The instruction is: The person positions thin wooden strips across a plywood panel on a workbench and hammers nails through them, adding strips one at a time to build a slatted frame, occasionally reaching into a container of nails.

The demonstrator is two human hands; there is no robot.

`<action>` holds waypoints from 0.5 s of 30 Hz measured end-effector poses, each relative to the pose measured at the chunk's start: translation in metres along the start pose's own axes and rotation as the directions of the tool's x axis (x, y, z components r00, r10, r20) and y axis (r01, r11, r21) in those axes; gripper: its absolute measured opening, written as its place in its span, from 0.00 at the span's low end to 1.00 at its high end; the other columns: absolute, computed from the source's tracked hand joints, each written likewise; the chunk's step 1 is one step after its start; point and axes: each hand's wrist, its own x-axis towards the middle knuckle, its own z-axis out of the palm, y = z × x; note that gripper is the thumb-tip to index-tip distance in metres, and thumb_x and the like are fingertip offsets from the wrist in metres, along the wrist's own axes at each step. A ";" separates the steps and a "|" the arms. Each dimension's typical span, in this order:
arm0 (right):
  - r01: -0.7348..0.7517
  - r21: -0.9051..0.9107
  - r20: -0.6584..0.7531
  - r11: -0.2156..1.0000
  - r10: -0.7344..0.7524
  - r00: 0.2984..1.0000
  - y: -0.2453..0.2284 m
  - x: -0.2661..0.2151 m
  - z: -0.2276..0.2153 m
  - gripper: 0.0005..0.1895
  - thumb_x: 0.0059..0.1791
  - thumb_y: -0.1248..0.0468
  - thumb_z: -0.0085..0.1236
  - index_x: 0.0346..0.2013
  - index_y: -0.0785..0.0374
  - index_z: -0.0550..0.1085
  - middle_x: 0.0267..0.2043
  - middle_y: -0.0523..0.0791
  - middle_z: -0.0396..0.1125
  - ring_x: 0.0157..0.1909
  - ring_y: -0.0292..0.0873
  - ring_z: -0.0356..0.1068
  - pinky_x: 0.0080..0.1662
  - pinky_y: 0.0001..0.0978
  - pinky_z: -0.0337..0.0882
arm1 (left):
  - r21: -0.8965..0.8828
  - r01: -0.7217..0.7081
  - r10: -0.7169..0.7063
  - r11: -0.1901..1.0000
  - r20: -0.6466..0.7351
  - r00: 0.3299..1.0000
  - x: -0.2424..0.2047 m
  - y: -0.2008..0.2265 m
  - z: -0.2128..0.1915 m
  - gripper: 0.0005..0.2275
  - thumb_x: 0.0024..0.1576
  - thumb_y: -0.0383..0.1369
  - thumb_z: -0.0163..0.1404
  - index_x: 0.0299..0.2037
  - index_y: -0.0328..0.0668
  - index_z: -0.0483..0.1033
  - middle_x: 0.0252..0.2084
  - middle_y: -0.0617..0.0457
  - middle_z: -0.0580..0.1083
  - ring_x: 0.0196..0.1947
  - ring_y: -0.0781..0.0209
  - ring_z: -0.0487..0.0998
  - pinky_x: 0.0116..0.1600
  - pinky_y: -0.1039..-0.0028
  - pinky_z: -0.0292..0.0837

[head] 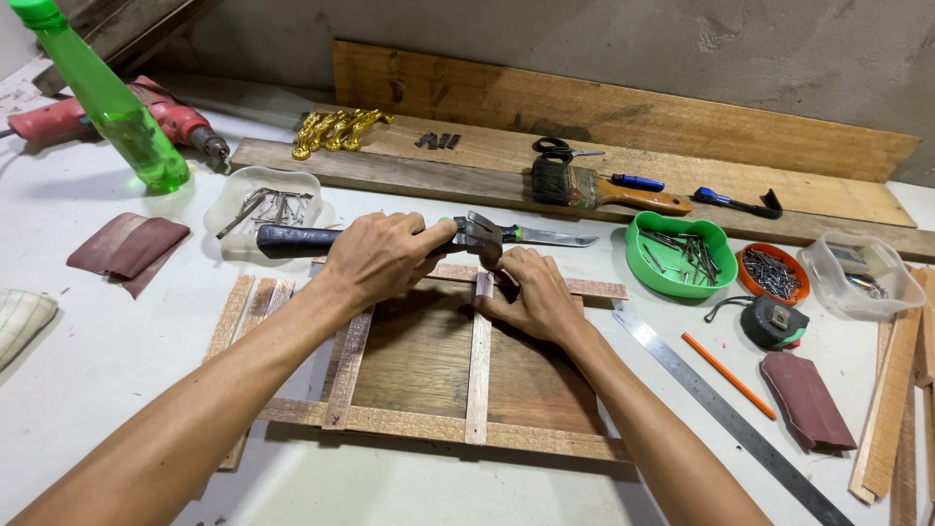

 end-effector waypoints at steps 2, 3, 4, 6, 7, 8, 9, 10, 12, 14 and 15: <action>0.022 -0.006 -0.010 1.000 -0.022 1.000 0.001 0.000 0.000 0.25 0.41 0.49 0.67 0.48 0.58 0.78 0.40 0.46 0.70 0.46 0.45 0.66 0.51 0.43 0.64 | -0.009 -0.008 0.008 1.000 -0.016 1.000 -0.002 0.003 -0.002 0.12 0.63 0.39 0.49 0.54 0.49 0.71 0.22 0.52 0.72 0.17 0.60 0.74 0.20 0.71 0.71; 0.043 -0.011 -0.020 0.999 -0.043 0.999 0.002 -0.001 0.000 0.25 0.41 0.49 0.67 0.48 0.58 0.78 0.39 0.46 0.70 0.46 0.45 0.65 0.50 0.43 0.64 | -0.017 -0.018 0.017 1.000 -0.031 0.999 -0.003 0.004 -0.003 0.13 0.61 0.40 0.50 0.53 0.50 0.71 0.22 0.52 0.72 0.18 0.59 0.75 0.21 0.70 0.72; 0.044 -0.012 -0.022 0.999 -0.044 0.999 0.001 -0.001 0.000 0.25 0.41 0.49 0.67 0.48 0.58 0.78 0.39 0.46 0.70 0.46 0.45 0.65 0.50 0.43 0.64 | -0.015 -0.019 0.018 1.000 -0.033 0.999 -0.003 0.004 -0.002 0.13 0.61 0.40 0.50 0.53 0.50 0.71 0.22 0.52 0.72 0.18 0.59 0.75 0.21 0.70 0.72; -0.012 -0.007 0.007 1.000 0.012 1.000 -0.002 0.000 -0.002 0.25 0.41 0.50 0.65 0.48 0.57 0.79 0.38 0.46 0.70 0.46 0.45 0.65 0.50 0.43 0.64 | -0.040 -0.010 0.008 0.999 -0.058 0.998 -0.003 0.004 -0.003 0.13 0.60 0.38 0.52 0.53 0.50 0.70 0.22 0.54 0.71 0.18 0.60 0.74 0.22 0.70 0.72; -0.010 -0.008 0.004 1.000 0.010 1.000 0.001 -0.001 0.001 0.25 0.41 0.50 0.65 0.48 0.57 0.79 0.38 0.46 0.70 0.46 0.45 0.65 0.50 0.43 0.64 | -0.037 -0.011 0.009 0.999 -0.060 0.998 -0.002 0.004 -0.004 0.13 0.60 0.38 0.52 0.53 0.50 0.70 0.22 0.54 0.71 0.18 0.60 0.74 0.22 0.70 0.72; 0.000 0.005 -0.006 1.000 0.000 1.000 0.004 0.000 0.003 0.27 0.41 0.48 0.66 0.50 0.57 0.78 0.40 0.46 0.70 0.46 0.44 0.66 0.50 0.43 0.65 | -0.031 -0.027 0.024 0.999 -0.088 0.996 0.000 0.003 -0.006 0.13 0.60 0.37 0.53 0.53 0.50 0.70 0.23 0.54 0.71 0.19 0.60 0.74 0.22 0.70 0.72; 0.011 0.018 -0.015 1.000 -0.010 1.000 0.007 0.000 0.006 0.29 0.40 0.46 0.66 0.51 0.57 0.78 0.41 0.46 0.71 0.46 0.43 0.67 0.50 0.43 0.65 | -0.023 -0.043 0.040 0.999 -0.115 0.993 0.002 0.002 -0.008 0.14 0.59 0.36 0.54 0.53 0.49 0.69 0.24 0.55 0.71 0.19 0.60 0.74 0.23 0.71 0.72; 0.013 0.020 -0.017 1.000 -0.012 1.000 0.001 0.001 0.000 0.29 0.40 0.46 0.66 0.51 0.57 0.78 0.41 0.46 0.71 0.46 0.43 0.67 0.50 0.43 0.65 | -0.021 -0.042 0.040 0.999 -0.115 0.993 0.003 0.002 -0.012 0.14 0.59 0.36 0.54 0.53 0.49 0.69 0.24 0.55 0.71 0.19 0.60 0.74 0.23 0.71 0.72; -0.063 0.044 0.043 0.997 0.061 0.997 -0.012 -0.001 -0.010 0.33 0.39 0.42 0.69 0.50 0.59 0.78 0.42 0.47 0.70 0.47 0.46 0.65 0.49 0.46 0.64 | -0.071 -0.115 0.091 0.991 -0.274 0.957 0.004 0.003 -0.019 0.15 0.59 0.37 0.56 0.53 0.49 0.69 0.24 0.54 0.70 0.20 0.59 0.73 0.25 0.69 0.71; 0.012 0.055 -0.014 0.998 -0.012 1.000 0.000 -0.001 -0.001 0.33 0.39 0.42 0.70 0.49 0.60 0.78 0.44 0.48 0.70 0.48 0.46 0.64 0.50 0.46 0.64 | -0.070 -0.132 0.106 0.989 -0.294 0.950 0.000 0.001 -0.011 0.14 0.60 0.37 0.55 0.54 0.49 0.68 0.25 0.54 0.70 0.22 0.59 0.73 0.27 0.69 0.71; 0.087 0.060 -0.074 0.994 -0.083 0.994 0.007 -0.002 0.004 0.32 0.40 0.42 0.70 0.48 0.62 0.78 0.45 0.48 0.70 0.49 0.47 0.64 0.51 0.47 0.64 | -0.068 -0.151 0.122 0.986 -0.315 0.941 -0.002 0.001 -0.007 0.14 0.61 0.37 0.55 0.54 0.49 0.68 0.26 0.55 0.70 0.23 0.59 0.73 0.28 0.68 0.71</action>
